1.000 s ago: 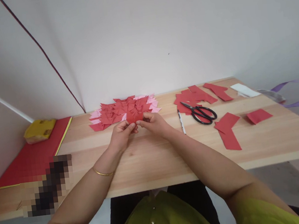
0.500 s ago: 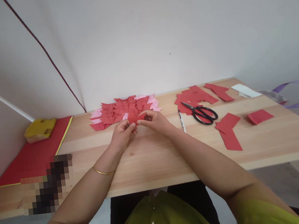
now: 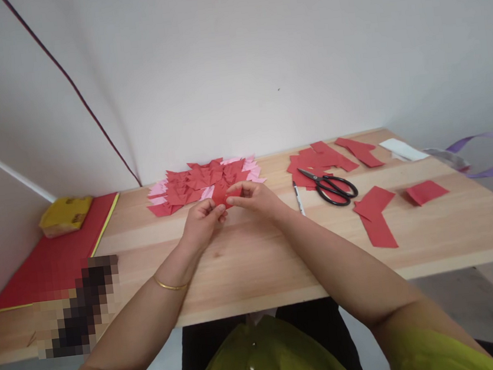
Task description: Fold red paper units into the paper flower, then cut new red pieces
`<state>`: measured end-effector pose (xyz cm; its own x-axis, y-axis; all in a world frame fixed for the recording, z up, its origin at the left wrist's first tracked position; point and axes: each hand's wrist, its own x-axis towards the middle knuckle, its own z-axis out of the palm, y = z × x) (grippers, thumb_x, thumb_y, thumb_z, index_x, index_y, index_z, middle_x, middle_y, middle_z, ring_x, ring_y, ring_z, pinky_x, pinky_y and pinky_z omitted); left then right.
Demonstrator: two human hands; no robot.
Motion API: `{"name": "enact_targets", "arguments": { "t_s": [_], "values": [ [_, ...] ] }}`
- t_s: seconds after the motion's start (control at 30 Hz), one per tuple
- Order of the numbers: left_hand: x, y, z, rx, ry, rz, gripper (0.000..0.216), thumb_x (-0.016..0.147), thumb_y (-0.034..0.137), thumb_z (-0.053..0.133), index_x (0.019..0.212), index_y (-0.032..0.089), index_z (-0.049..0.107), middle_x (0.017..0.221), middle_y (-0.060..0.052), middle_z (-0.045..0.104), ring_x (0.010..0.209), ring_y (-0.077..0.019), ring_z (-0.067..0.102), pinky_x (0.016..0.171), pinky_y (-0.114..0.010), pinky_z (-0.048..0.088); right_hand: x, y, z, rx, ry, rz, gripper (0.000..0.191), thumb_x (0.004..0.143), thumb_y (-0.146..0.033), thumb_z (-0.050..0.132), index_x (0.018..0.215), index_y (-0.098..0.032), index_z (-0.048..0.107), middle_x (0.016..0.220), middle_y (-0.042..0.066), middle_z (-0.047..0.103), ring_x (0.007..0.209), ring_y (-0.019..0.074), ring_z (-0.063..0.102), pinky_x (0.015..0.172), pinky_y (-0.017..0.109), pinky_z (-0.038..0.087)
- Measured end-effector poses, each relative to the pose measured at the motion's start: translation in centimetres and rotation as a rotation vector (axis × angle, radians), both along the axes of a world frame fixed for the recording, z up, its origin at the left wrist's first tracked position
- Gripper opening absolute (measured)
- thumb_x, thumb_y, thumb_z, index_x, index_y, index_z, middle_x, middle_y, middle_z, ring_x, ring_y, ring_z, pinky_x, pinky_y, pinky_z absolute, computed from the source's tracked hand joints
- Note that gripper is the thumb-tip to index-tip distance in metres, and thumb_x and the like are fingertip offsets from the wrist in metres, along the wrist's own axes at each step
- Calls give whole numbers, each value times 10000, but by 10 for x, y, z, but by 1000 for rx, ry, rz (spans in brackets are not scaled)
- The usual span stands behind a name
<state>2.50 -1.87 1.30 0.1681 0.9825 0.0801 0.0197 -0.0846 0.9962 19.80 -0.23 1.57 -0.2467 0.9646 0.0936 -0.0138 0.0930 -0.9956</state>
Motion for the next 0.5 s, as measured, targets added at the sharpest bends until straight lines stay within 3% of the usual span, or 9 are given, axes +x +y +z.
{"name": "enact_targets", "arguments": {
  "t_s": [0.1,0.2,0.37,0.5],
  "values": [
    [1,-1,-1,6,12,-24,286,724,356,665,599,158,501,586,10,597,518,-89,527,538,-220,410,-3,-2,1,-34,26,102,324,646,-423,742,827,-169,655,761,17,652,697,136,575,664,274,444],
    [1,-1,-2,-19,33,-54,276,727,377,665,628,147,549,628,-5,618,556,-100,554,572,-231,436,-6,-4,2,7,5,89,284,677,-438,714,736,-168,650,710,8,650,678,136,581,675,281,456],
    [-1,1,0,1,5,-39,254,724,389,670,786,147,630,683,1,622,622,-104,565,630,-234,459,-4,-4,0,86,-100,56,293,696,-450,697,782,-170,683,806,40,697,780,172,623,741,298,474],
    [-5,4,1,39,19,-33,227,733,370,661,722,146,625,644,1,619,604,-103,561,622,-232,451,-4,-5,-1,112,-185,82,296,737,-453,660,804,-167,698,845,61,716,804,182,634,730,295,478]
  ]
}}
